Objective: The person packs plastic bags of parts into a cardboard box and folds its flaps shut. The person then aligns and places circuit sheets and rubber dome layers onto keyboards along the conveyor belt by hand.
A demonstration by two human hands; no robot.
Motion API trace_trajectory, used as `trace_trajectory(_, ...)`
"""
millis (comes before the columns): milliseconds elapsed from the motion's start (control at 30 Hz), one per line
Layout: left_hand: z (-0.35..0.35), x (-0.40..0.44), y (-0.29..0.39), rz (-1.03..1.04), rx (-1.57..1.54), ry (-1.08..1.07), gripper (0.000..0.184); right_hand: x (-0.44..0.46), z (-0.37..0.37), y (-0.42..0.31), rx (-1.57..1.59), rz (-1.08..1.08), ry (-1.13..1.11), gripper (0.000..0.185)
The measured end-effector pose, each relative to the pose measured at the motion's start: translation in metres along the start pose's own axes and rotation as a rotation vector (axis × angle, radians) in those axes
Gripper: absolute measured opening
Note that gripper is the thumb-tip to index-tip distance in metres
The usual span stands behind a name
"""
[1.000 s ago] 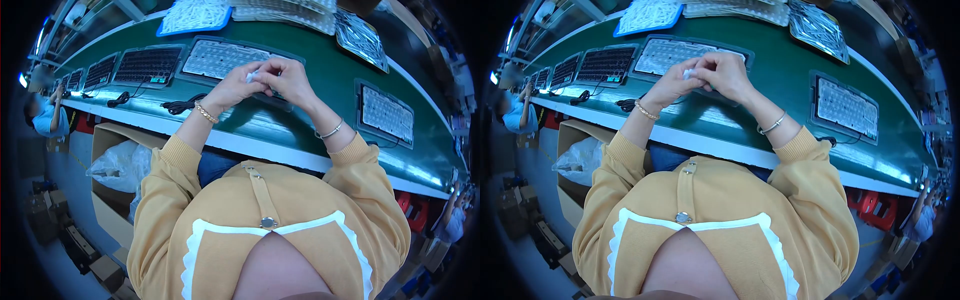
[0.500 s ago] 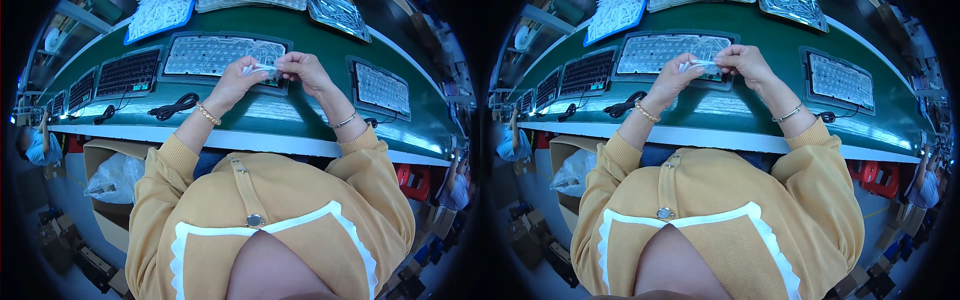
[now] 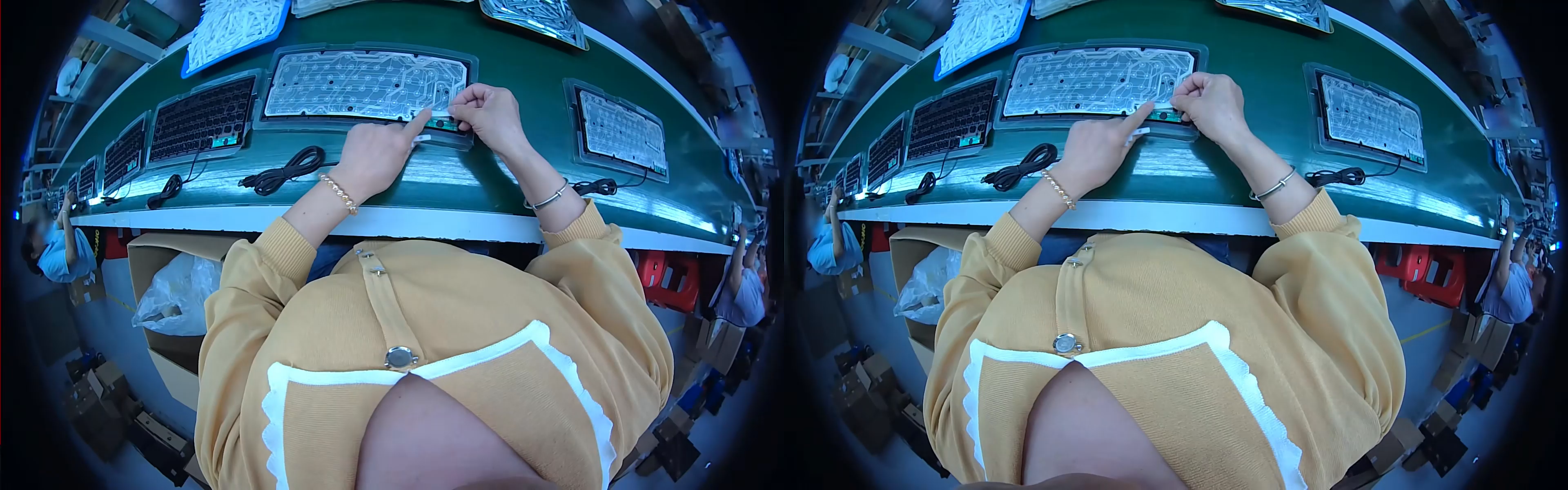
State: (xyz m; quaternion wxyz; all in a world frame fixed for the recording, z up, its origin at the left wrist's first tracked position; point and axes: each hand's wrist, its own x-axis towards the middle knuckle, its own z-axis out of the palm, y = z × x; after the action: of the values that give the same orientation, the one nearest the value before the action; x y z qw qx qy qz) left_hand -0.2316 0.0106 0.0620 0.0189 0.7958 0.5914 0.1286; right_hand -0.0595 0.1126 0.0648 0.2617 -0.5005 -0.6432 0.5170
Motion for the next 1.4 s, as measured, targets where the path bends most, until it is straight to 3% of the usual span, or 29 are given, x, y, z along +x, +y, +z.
trace_trajectory(200, 0.006, -0.002, -0.005, 0.044, 0.071, -0.090, 0.059, 0.005, -0.005, 0.007, -0.409, -0.075, 0.042, 0.016)
trace_trajectory(433, -0.013, 0.007, -0.003, 0.059, 0.067, -0.214, 0.058, 0.004, -0.011, 0.005, -0.254, 0.032, -0.014, 0.017)
trace_trajectory(633, -0.015, 0.004, -0.007, 0.091, 0.079, -0.232, 0.060, 0.011, -0.019, -0.003, -0.379, -0.040, -0.117, 0.015)
trace_trajectory(700, -0.008, 0.001, -0.011, 0.095, 0.039, -0.165, 0.056, 0.037, -0.032, 0.006, -0.339, -0.105, -0.026, 0.019)
trace_trajectory(767, -0.008, 0.003, -0.013, 0.083, 0.044, -0.191, 0.055, 0.060, -0.050, -0.013, -0.426, -0.152, 0.242, 0.018)
trace_trajectory(900, -0.015, -0.001, -0.025, 0.077, -0.096, -0.088, 0.049, 0.114, -0.076, -0.035, -0.762, -0.172, 0.498, 0.011)
trace_trajectory(967, -0.020, -0.007, -0.037, 0.030, -0.288, 0.070, 0.045, 0.142, -0.078, -0.037, -0.830, -0.176, 0.476, 0.014)
trace_trajectory(1100, -0.036, -0.020, -0.071, -0.110, -0.207, 0.183, 0.044, 0.156, -0.053, -0.061, -1.047, -0.324, 0.355, 0.017)
trace_trajectory(1167, -0.040, -0.025, -0.093, -0.202, -0.036, 0.214, 0.043, 0.165, -0.042, -0.069, -1.158, -0.296, 0.254, 0.016)
trace_trajectory(1333, -0.043, -0.043, -0.130, -0.254, 0.233, -0.046, 0.053, 0.176, -0.029, -0.071, -1.263, -0.344, 0.157, 0.010)
trace_trajectory(1400, -0.040, -0.047, -0.133, -0.242, 0.242, -0.044, 0.053, 0.177, -0.025, -0.071, -1.284, -0.367, 0.142, 0.009)
